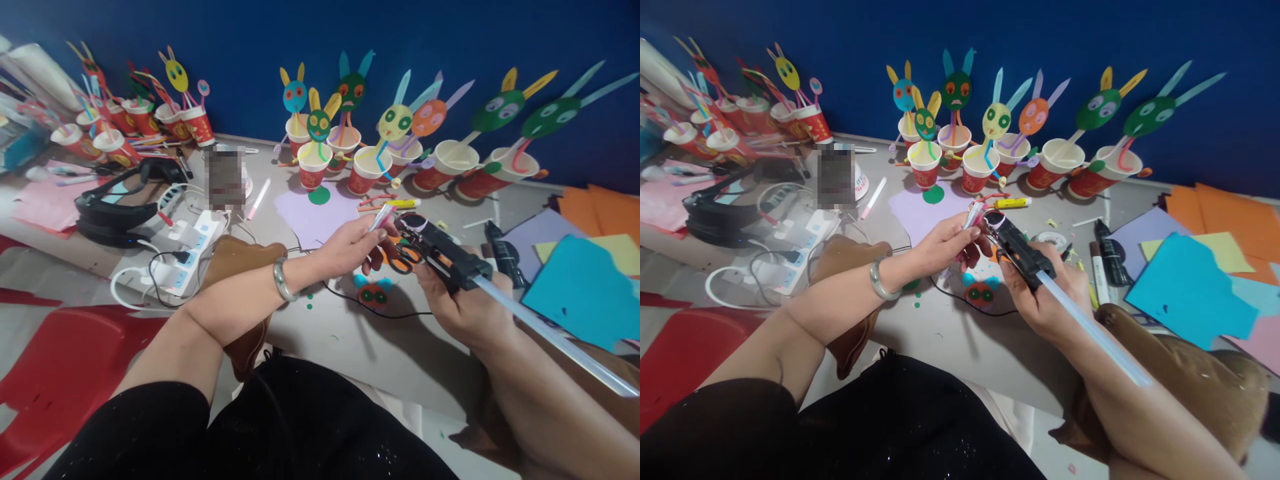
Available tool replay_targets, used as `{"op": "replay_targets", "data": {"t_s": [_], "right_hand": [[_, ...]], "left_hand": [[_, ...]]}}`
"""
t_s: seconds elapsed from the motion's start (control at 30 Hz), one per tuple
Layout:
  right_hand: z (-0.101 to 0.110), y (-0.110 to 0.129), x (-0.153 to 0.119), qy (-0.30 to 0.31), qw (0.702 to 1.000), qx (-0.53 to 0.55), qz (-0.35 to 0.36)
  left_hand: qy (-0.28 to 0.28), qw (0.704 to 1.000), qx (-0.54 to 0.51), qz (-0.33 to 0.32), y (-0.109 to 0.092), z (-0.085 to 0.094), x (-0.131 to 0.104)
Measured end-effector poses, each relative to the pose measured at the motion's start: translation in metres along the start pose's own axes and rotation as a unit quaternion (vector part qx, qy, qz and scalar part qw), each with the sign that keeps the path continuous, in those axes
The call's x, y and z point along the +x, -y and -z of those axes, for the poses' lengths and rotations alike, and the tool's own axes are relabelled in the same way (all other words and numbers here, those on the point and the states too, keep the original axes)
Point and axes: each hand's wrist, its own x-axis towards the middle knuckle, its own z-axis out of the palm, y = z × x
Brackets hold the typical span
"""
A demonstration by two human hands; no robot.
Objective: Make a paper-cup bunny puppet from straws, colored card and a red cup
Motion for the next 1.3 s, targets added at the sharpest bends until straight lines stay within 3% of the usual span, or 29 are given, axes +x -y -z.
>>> {"op": "replay_targets", "data": {"t_s": [0.13, 0.27, 0.43, 0.57, 0.63, 0.8, 0.97, 1.3], "right_hand": [[0.000, -0.001, -0.001, 0.008, 0.999, 0.026, -0.039], [0.005, -0.015, 0.004, -0.020, 0.993, 0.004, -0.113], [0.013, -0.035, 0.007, 0.064, 0.967, -0.005, -0.245], [0.015, -0.031, -0.006, 0.161, 0.935, 0.021, -0.314], [0.016, -0.028, -0.014, 0.178, 0.924, 0.024, -0.337], [0.018, -0.027, -0.015, 0.172, 0.904, -0.015, -0.391], [0.008, -0.025, 0.009, 0.258, 0.870, -0.035, -0.418], [-0.016, -0.034, 0.031, 0.310, 0.848, -0.068, -0.424]], "left_hand": [[-0.019, 1.000, 0.004, 0.021, -0.001, 0.001, 0.002], [-0.101, 0.994, 0.001, 0.050, -0.006, 0.002, 0.006], [-0.199, 0.979, -0.029, 0.041, -0.018, 0.006, 0.009], [-0.247, 0.967, -0.047, 0.047, -0.024, 0.010, 0.012], [-0.256, 0.964, -0.062, 0.046, -0.026, 0.012, 0.013], [-0.250, 0.963, -0.097, 0.037, -0.030, 0.011, 0.016], [-0.194, 0.975, -0.102, 0.024, -0.028, 0.010, 0.014], [-0.116, 0.991, -0.059, 0.023, -0.022, 0.014, 0.008]]}}
